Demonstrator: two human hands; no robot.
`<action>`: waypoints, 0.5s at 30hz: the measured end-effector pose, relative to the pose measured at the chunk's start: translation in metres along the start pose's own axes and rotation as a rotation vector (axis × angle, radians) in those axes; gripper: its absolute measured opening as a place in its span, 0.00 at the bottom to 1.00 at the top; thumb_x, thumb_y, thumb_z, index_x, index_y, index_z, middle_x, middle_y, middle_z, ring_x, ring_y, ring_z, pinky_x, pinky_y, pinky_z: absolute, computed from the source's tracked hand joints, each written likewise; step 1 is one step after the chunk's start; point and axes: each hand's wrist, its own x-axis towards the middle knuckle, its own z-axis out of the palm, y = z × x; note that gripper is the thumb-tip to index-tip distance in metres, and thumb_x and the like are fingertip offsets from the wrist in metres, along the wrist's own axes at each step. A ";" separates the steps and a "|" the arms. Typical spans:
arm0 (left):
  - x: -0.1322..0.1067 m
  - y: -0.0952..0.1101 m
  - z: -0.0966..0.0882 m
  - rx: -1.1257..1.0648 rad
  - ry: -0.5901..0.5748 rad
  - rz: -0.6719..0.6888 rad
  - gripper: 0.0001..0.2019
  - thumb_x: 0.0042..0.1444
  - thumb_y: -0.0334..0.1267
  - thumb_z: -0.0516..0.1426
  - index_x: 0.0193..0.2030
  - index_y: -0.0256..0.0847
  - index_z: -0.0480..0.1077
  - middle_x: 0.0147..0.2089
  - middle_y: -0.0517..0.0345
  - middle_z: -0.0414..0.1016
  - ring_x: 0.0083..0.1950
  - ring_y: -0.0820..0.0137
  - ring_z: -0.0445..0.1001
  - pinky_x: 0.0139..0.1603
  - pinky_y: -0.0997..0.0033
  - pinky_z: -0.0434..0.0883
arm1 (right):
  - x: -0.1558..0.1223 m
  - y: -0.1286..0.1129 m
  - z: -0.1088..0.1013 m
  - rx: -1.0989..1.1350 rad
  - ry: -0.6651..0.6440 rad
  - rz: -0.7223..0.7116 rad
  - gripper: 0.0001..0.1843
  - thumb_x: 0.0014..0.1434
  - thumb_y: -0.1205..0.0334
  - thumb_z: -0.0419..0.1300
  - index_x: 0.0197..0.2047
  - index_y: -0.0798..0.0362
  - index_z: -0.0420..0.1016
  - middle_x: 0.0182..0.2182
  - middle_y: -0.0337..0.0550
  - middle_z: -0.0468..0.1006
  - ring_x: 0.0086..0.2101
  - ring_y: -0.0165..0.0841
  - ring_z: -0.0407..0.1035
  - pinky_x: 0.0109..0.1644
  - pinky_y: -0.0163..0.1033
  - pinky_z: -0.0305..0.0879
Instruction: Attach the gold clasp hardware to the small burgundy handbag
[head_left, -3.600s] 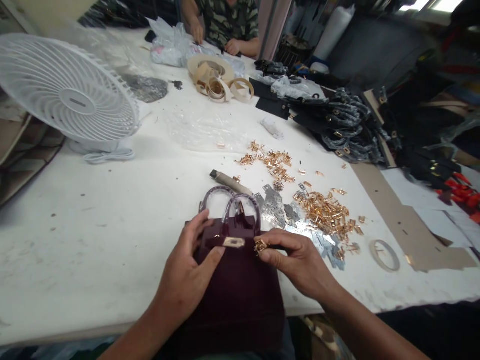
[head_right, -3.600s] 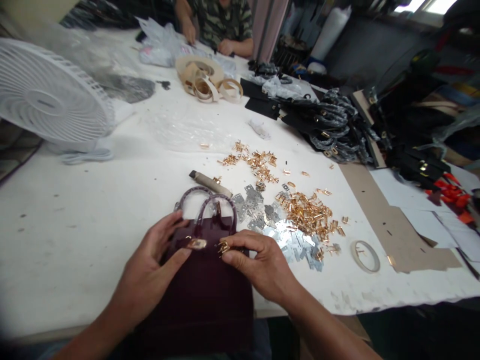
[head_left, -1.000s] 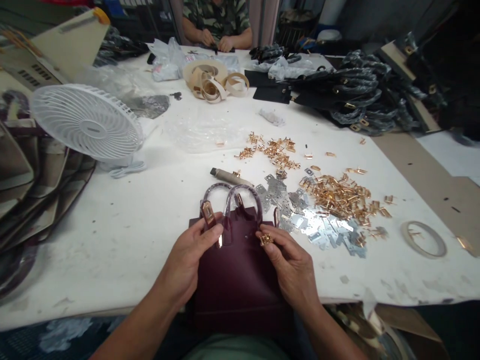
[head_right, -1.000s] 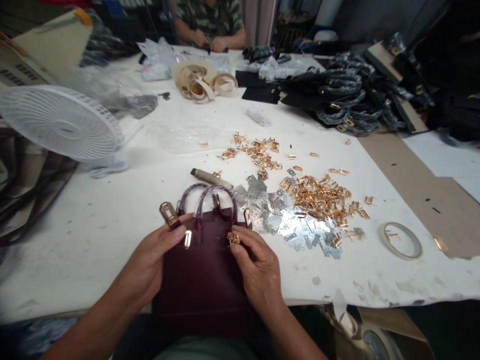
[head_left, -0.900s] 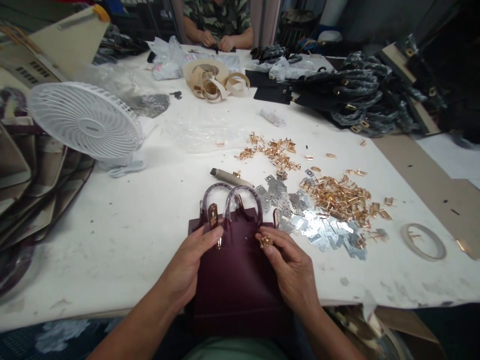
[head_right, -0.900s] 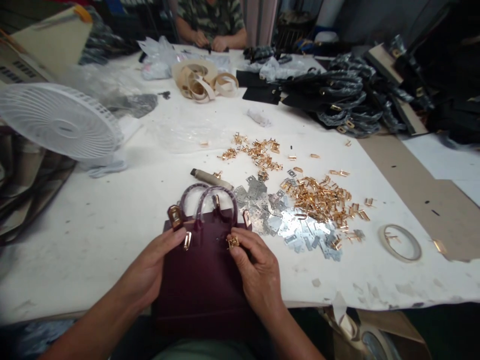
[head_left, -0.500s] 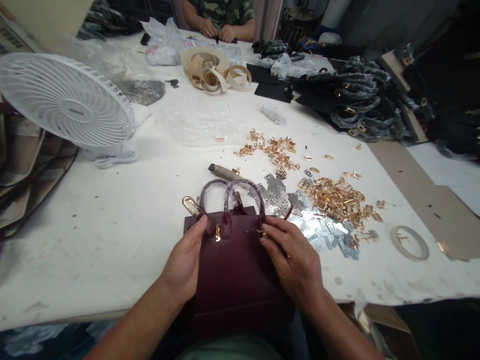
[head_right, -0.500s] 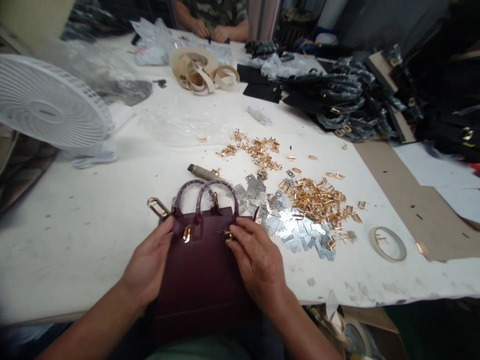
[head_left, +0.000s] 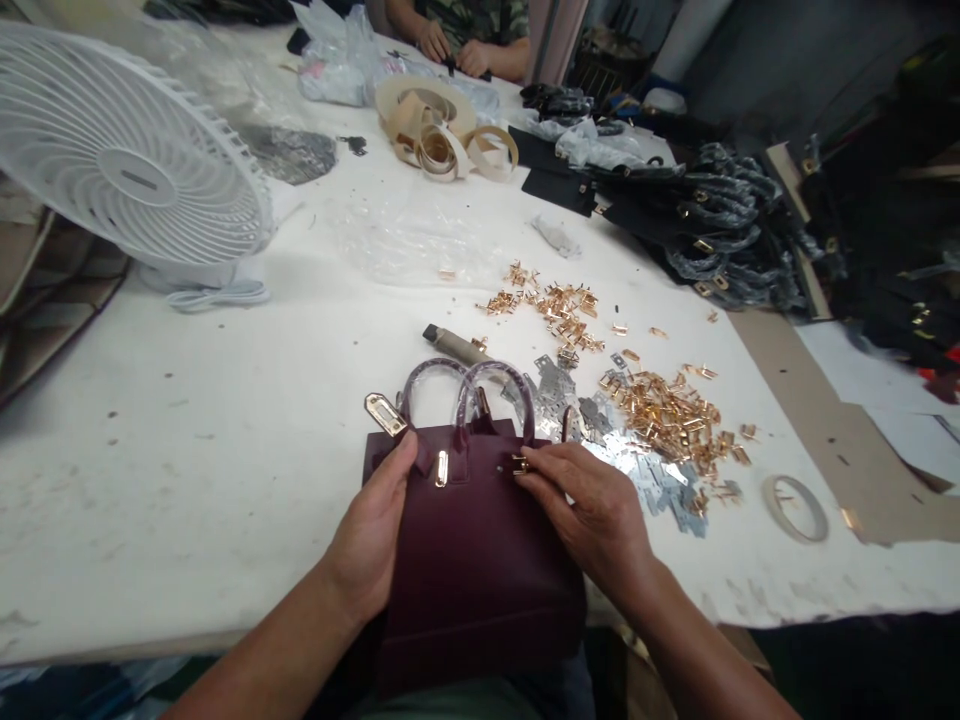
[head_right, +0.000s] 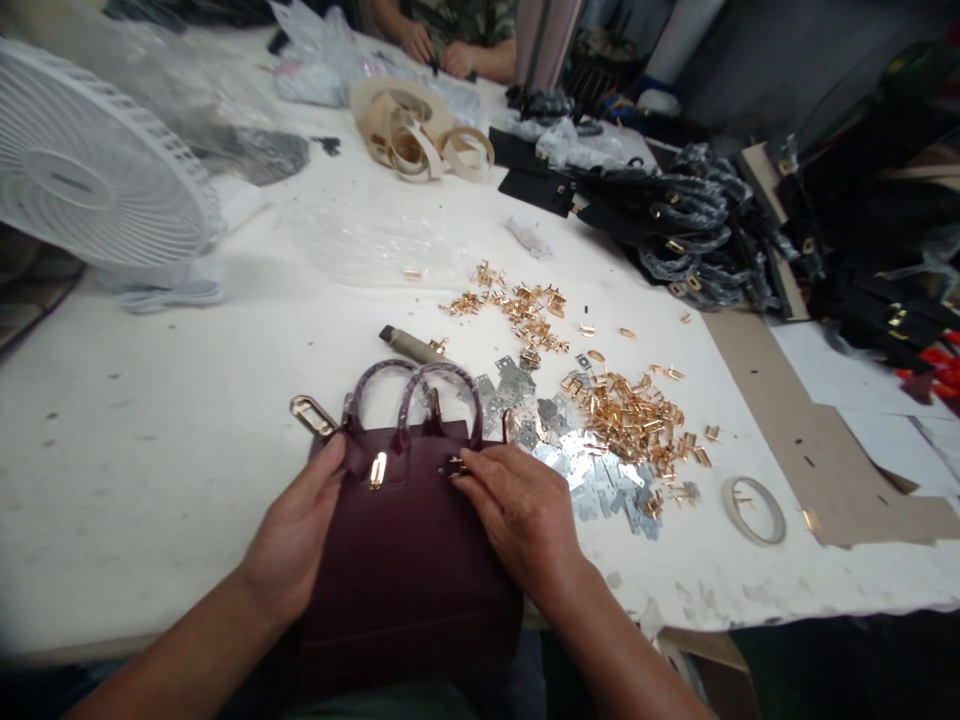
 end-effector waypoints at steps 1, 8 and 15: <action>0.000 -0.001 -0.002 -0.014 0.006 -0.004 0.26 0.63 0.56 0.55 0.59 0.40 0.75 0.45 0.48 0.85 0.52 0.50 0.82 0.56 0.47 0.78 | 0.000 0.000 0.002 -0.009 0.002 -0.002 0.13 0.66 0.63 0.64 0.53 0.44 0.82 0.42 0.43 0.86 0.41 0.37 0.80 0.46 0.43 0.78; 0.001 -0.006 -0.012 -0.082 0.025 -0.003 0.23 0.63 0.54 0.58 0.58 0.43 0.76 0.43 0.52 0.86 0.52 0.52 0.82 0.54 0.51 0.79 | -0.001 0.005 0.010 -0.035 0.003 0.009 0.13 0.67 0.63 0.64 0.54 0.45 0.82 0.43 0.44 0.85 0.42 0.37 0.80 0.47 0.43 0.78; -0.003 -0.011 -0.014 -0.138 -0.017 -0.030 0.19 0.63 0.51 0.59 0.55 0.46 0.78 0.45 0.54 0.85 0.52 0.52 0.82 0.53 0.53 0.80 | 0.001 0.004 0.010 -0.085 0.039 -0.041 0.13 0.65 0.64 0.65 0.52 0.44 0.83 0.41 0.43 0.86 0.39 0.37 0.80 0.44 0.44 0.79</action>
